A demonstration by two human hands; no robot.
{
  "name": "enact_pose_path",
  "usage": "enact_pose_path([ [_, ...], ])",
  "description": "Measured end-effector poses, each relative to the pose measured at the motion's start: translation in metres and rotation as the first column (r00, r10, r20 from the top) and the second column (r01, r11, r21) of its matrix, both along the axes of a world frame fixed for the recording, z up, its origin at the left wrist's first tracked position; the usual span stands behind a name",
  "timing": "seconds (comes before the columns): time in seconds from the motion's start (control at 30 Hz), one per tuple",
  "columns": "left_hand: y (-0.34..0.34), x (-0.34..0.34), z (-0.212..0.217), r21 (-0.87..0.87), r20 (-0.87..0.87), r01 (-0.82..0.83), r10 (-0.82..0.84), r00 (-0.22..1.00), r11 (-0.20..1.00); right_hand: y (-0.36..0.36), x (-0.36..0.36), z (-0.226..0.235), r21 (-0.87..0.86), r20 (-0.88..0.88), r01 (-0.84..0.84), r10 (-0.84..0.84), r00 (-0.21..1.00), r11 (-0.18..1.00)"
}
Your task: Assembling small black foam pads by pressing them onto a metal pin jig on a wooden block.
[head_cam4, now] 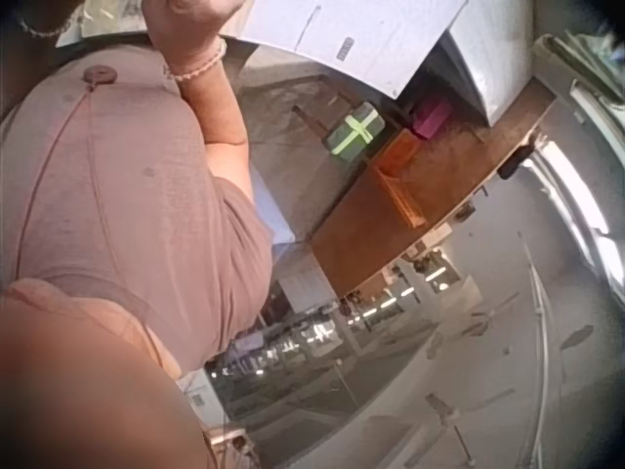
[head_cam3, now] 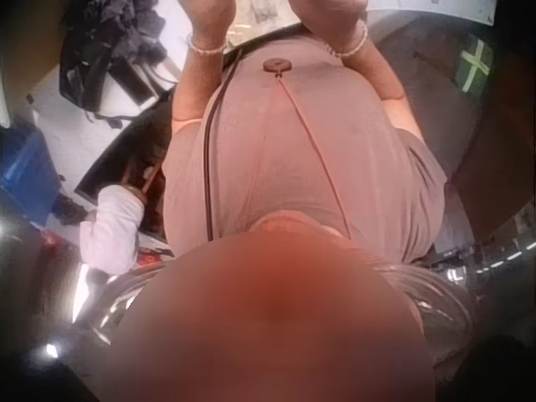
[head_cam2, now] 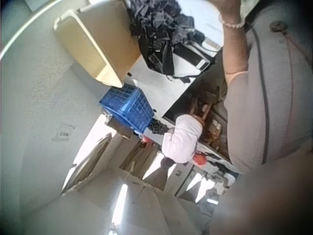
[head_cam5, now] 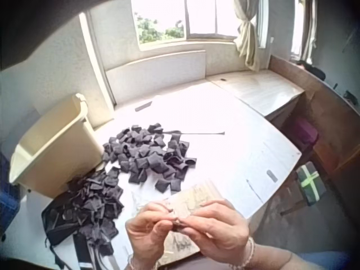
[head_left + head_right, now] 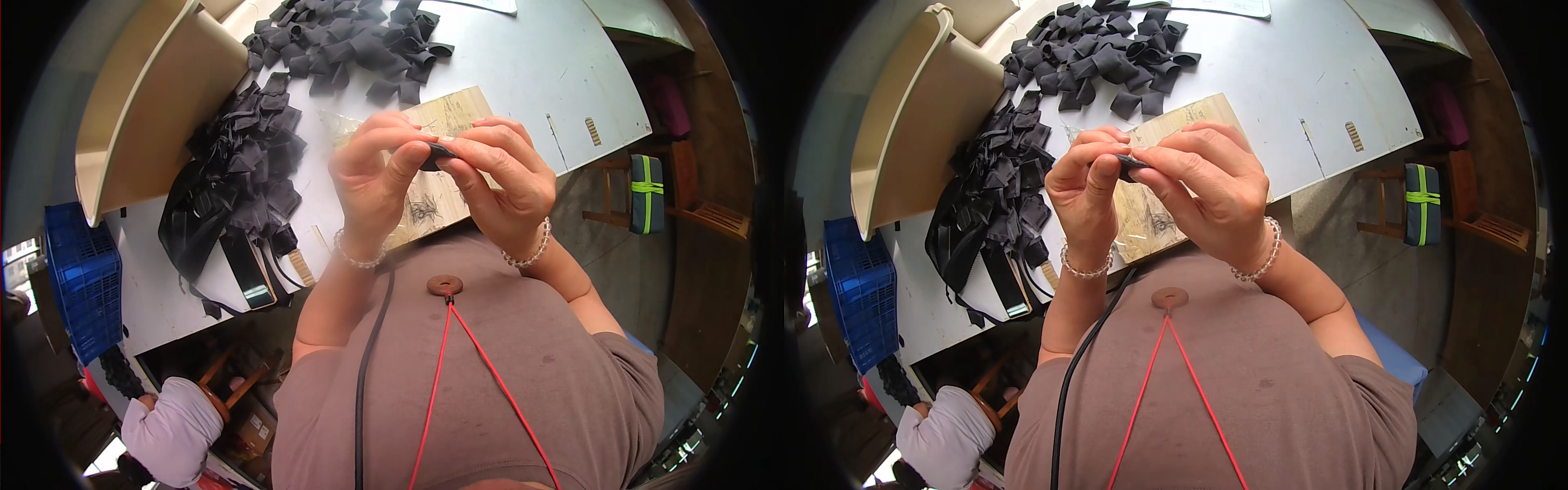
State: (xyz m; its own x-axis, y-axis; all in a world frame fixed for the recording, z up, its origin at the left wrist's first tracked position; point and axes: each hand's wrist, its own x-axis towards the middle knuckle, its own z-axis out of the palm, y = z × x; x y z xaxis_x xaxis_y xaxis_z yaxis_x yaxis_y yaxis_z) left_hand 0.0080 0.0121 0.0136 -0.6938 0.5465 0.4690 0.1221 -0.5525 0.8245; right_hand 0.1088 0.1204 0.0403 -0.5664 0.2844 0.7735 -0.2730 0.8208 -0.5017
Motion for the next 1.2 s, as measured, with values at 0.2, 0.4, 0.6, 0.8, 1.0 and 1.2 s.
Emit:
enact_pose_path([
  [0.2,0.0,0.003,-0.003,-0.039,-0.049,-0.006,0.004,0.999,0.999,0.002,0.002,-0.008,-0.005,0.0,-0.011,0.011,1.0,1.0],
  [0.4,0.001,0.004,-0.003,-0.023,-0.075,-0.043,0.041,0.996,0.999,0.004,0.002,-0.014,-0.024,-0.019,-0.043,0.043,0.999,0.999],
  [0.6,0.0,0.002,0.0,-0.034,-0.151,-0.102,0.095,0.984,0.994,-0.002,0.0,0.002,-0.1,-0.093,-0.025,0.015,0.996,0.995],
  [0.8,0.0,-0.001,-0.003,-0.06,-0.212,-0.115,0.1,0.972,0.992,0.003,-0.002,-0.007,-0.06,-0.083,-0.065,0.059,0.995,0.996],
  [1.0,0.004,0.002,-0.01,-0.036,-0.139,-0.071,0.066,0.988,0.997,0.005,-0.006,-0.015,-0.133,-0.15,-0.128,0.107,0.983,0.983],
  [1.2,0.007,0.004,0.008,-0.03,-0.153,-0.109,0.103,0.983,0.994,0.002,-0.007,-0.003,-0.36,-0.211,-0.233,0.164,0.963,0.903],
])
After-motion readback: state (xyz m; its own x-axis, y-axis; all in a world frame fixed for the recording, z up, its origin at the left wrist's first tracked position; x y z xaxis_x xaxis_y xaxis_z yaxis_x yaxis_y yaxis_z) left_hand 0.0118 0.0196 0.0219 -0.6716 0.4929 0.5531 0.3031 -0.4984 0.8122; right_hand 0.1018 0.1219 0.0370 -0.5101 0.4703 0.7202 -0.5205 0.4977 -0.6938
